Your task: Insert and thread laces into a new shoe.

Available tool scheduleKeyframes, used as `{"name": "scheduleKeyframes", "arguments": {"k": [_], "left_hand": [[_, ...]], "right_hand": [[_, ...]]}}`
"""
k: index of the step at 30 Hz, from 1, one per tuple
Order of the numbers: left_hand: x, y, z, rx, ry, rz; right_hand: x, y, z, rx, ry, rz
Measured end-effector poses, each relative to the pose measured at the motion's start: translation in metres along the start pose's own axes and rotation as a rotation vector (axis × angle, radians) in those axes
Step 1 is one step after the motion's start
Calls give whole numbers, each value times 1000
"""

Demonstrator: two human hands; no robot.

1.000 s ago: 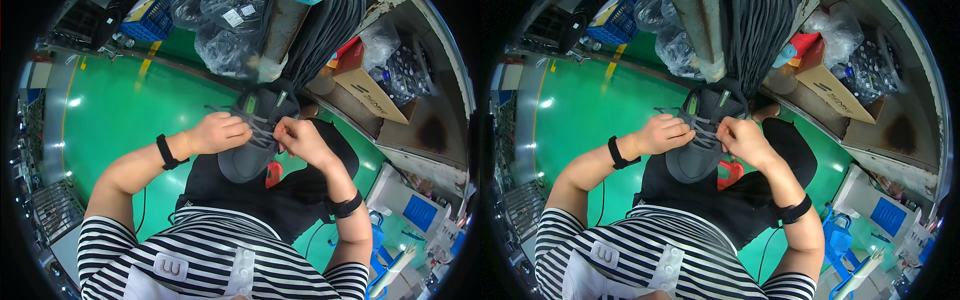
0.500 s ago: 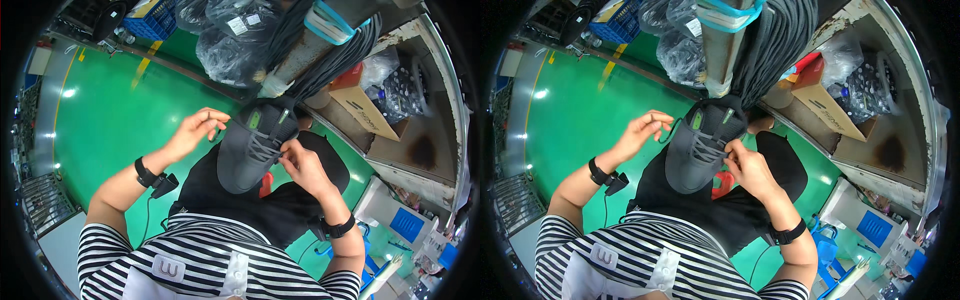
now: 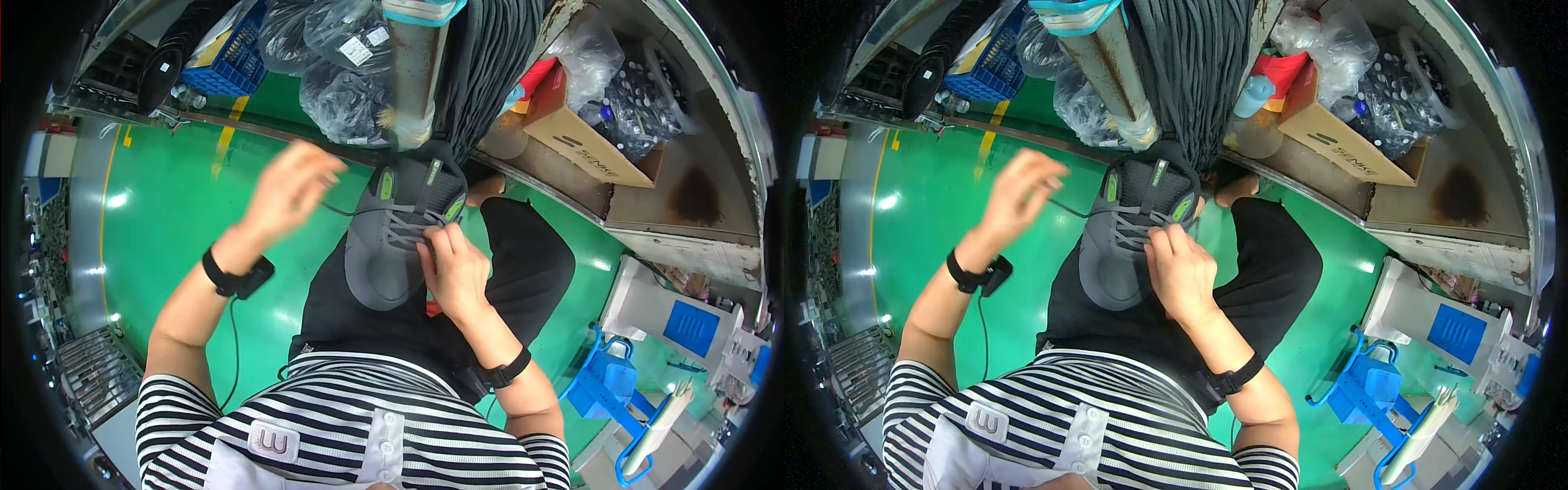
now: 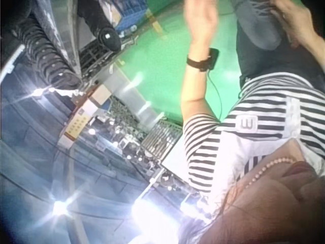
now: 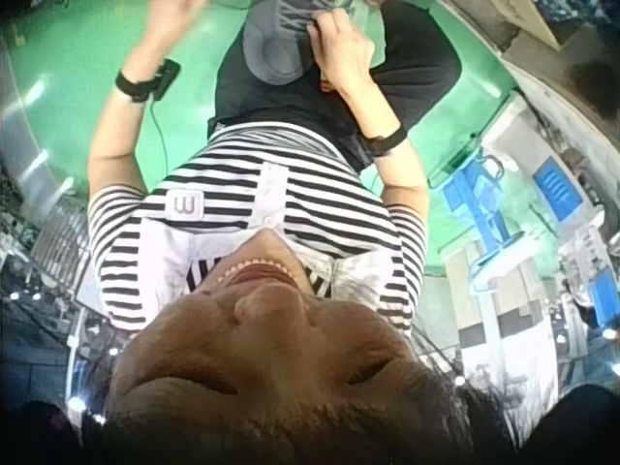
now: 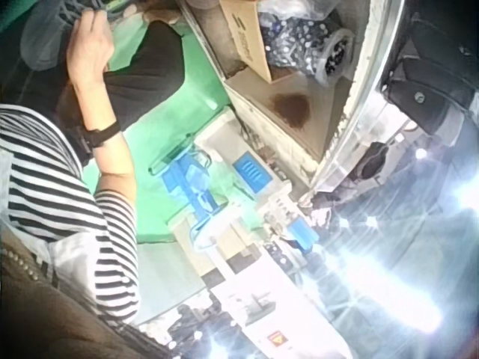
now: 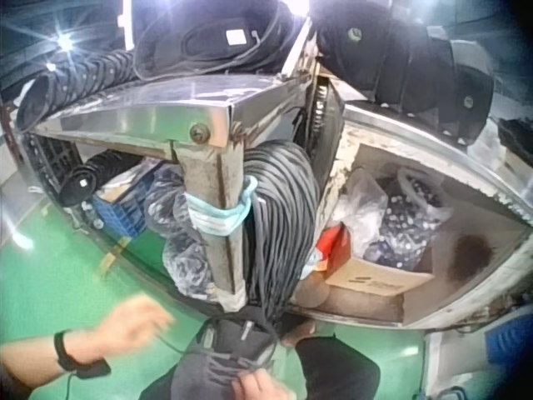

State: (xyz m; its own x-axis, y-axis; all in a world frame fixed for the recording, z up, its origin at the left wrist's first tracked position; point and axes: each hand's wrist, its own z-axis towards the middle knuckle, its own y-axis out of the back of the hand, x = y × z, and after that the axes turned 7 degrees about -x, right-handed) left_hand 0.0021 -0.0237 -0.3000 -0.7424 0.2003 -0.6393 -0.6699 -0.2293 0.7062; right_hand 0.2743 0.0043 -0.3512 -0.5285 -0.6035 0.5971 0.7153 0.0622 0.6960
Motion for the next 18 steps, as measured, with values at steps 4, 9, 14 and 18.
{"name": "scheduleKeyframes", "arguments": {"k": [4, 9, 14, 18], "left_hand": [[-43, -43, 10, 250, -238, 21], [-43, -59, 24, 339, -313, 222], [-33, -63, 41, 481, -285, 128], [-38, -34, 38, 589, -285, 211]], "right_hand": [[-3, 0, -4, 66, 93, -100], [-22, 10, -5, 284, -373, 427], [-17, -1, -10, 275, -636, 437], [-26, -22, -17, -238, -1005, 980]]}}
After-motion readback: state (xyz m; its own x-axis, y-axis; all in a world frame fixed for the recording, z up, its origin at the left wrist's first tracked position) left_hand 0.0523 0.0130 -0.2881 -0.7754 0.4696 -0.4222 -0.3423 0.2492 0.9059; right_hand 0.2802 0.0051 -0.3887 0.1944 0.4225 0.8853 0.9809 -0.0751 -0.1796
